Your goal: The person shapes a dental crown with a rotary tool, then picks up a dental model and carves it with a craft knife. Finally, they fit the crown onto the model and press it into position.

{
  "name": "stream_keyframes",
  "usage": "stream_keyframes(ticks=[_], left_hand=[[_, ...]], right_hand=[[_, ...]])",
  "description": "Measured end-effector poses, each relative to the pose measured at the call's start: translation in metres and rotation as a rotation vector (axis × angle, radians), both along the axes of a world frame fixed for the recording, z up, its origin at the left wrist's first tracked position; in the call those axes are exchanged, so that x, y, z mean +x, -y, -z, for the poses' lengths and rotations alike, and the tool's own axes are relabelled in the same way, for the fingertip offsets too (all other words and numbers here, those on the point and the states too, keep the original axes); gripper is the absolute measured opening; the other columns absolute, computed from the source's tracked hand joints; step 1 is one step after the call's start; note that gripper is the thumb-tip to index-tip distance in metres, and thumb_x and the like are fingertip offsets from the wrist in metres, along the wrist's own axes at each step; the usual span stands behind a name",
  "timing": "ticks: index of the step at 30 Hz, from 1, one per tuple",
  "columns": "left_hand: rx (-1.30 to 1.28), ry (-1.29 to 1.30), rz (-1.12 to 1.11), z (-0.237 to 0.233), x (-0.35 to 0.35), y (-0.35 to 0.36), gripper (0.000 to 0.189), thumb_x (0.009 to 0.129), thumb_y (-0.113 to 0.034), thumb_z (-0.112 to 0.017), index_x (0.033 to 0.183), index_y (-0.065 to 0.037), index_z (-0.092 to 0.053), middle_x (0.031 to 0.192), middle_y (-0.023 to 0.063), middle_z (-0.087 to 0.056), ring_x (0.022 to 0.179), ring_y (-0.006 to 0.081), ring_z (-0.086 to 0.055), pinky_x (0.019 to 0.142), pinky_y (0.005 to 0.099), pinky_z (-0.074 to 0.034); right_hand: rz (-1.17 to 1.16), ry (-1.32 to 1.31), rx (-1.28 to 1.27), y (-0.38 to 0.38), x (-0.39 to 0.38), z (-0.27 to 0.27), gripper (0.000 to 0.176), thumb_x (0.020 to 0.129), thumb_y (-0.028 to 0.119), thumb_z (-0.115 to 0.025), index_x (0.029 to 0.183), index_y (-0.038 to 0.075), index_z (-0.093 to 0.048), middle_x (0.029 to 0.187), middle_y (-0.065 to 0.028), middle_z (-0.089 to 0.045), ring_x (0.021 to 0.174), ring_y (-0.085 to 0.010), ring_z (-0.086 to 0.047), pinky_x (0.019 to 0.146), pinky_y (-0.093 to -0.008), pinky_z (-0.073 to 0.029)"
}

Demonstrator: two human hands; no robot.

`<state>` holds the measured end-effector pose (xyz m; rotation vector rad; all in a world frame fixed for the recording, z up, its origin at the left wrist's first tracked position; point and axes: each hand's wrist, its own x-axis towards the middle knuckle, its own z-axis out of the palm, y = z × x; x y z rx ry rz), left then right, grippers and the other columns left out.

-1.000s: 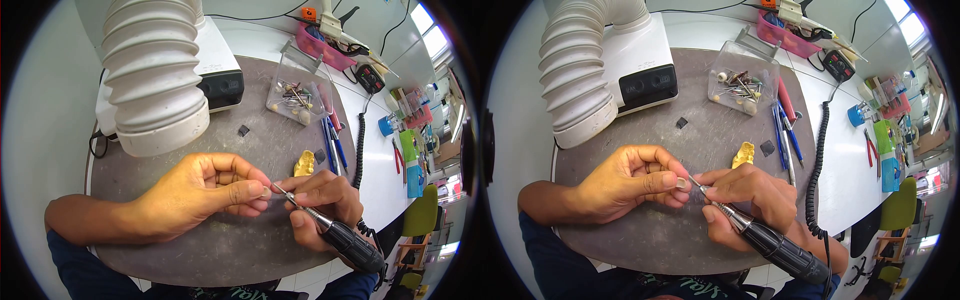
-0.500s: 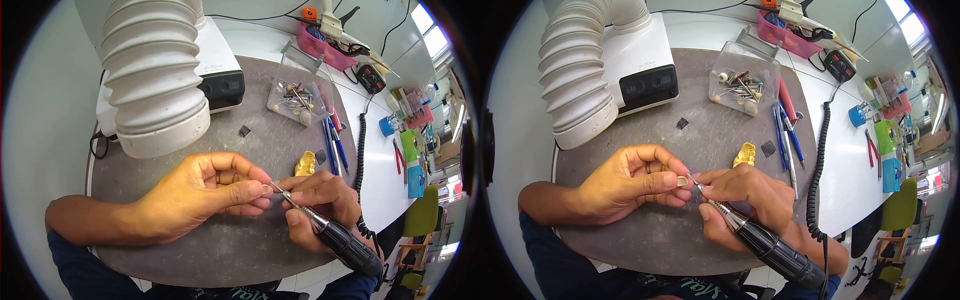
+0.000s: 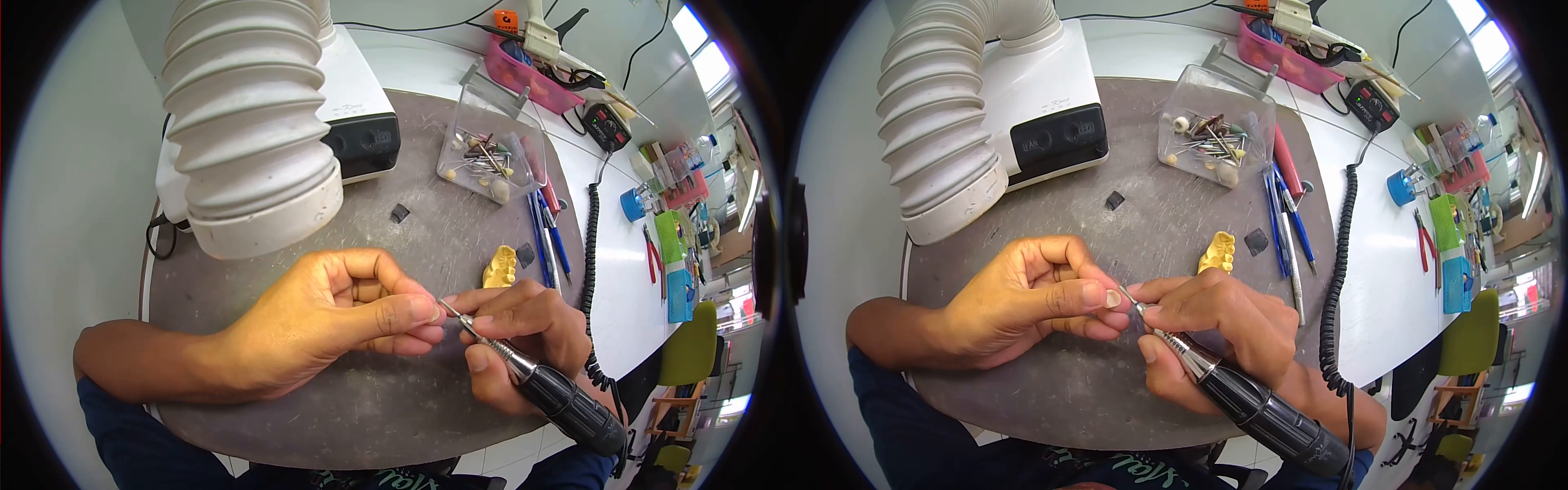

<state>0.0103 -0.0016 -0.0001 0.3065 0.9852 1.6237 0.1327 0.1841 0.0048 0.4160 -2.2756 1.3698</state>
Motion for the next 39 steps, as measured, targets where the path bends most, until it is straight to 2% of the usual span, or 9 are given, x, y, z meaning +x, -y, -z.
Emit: stream_keyframes(ticks=[1, 3, 9, 10, 12, 39], left_hand=[[0.007, 0.001, 0.001, 0.0003, 0.0, 0.0002, 0.011, 0.092, -0.01, -0.061, 0.096, -0.001, -0.057, 0.103, 0.0129, -0.064, 0.098, 0.018, -0.065, 0.088, 0.0326, -0.055], [0.005, 0.003, -0.003, 0.0002, 0.0, -0.0002, 0.011, 0.092, -0.01, -0.061, 0.096, -0.001, -0.057, 0.104, 0.0129, -0.064, 0.098, 0.018, -0.065, 0.088, 0.0326, -0.055], [-0.004, 0.006, 0.006, -0.0019, 0.0, -0.001, 0.011, 0.091, -0.01, -0.061, 0.096, -0.001, -0.057, 0.105, 0.0129, -0.063, 0.099, 0.018, -0.064, 0.089, 0.0322, -0.055], [-0.002, 0.008, 0.006, -0.0019, 0.0001, -0.0009, 0.011, 0.091, -0.01, -0.061, 0.096, -0.001, -0.057, 0.105, 0.013, -0.063, 0.099, 0.0179, -0.064, 0.089, 0.032, -0.055], [-0.003, 0.006, 0.009, -0.0025, -0.0003, -0.0013, 0.011, 0.091, -0.009, -0.061, 0.096, -0.001, -0.057, 0.105, 0.013, -0.063, 0.099, 0.018, -0.064, 0.089, 0.0319, -0.055], [0.005, 0.024, 0.008, -0.0006, -0.0009, -0.0012, 0.01, 0.092, -0.008, -0.06, 0.095, 0.0, -0.056, 0.106, 0.0146, -0.063, 0.1, 0.0189, -0.064, 0.089, 0.0318, -0.055]], right_hand=[[0.0, 0.0, 0.0, -0.0009, 0.0007, -0.0003, 0.023, 0.073, -0.001, -0.073, 0.091, -0.003, -0.058, 0.076, -0.0122, -0.063, 0.086, -0.0308, -0.07, 0.069, -0.032, -0.057], [-0.066, 0.074, 0.058, -0.0034, 0.0031, -0.0013, 0.024, 0.078, 0.0, -0.066, 0.097, -0.001, -0.051, 0.082, -0.0129, -0.058, 0.091, -0.0323, -0.067, 0.084, -0.0416, -0.054], [-0.028, 0.122, 0.001, -0.0009, 0.0056, -0.0011, 0.025, 0.078, 0.0, -0.067, 0.098, 0.001, -0.052, 0.082, -0.012, -0.059, 0.094, -0.0318, -0.066, 0.087, -0.0421, -0.052], [-0.027, 0.122, 0.0, -0.0005, 0.0039, -0.0005, 0.025, 0.078, 0.0, -0.067, 0.098, 0.001, -0.052, 0.082, -0.012, -0.059, 0.094, -0.0318, -0.066, 0.087, -0.0421, -0.052], [-0.001, 0.0, -0.001, -0.0004, -0.0006, 0.0011, 0.023, 0.073, -0.001, -0.074, 0.091, -0.003, -0.059, 0.075, -0.0126, -0.064, 0.085, -0.0303, -0.07, 0.069, -0.0317, -0.057], [-0.003, -0.018, 0.011, -0.0001, -0.0014, 0.0027, 0.023, 0.073, -0.001, -0.074, 0.089, -0.003, -0.058, 0.076, -0.0132, -0.064, 0.084, -0.0308, -0.07, 0.069, -0.0329, -0.058]])
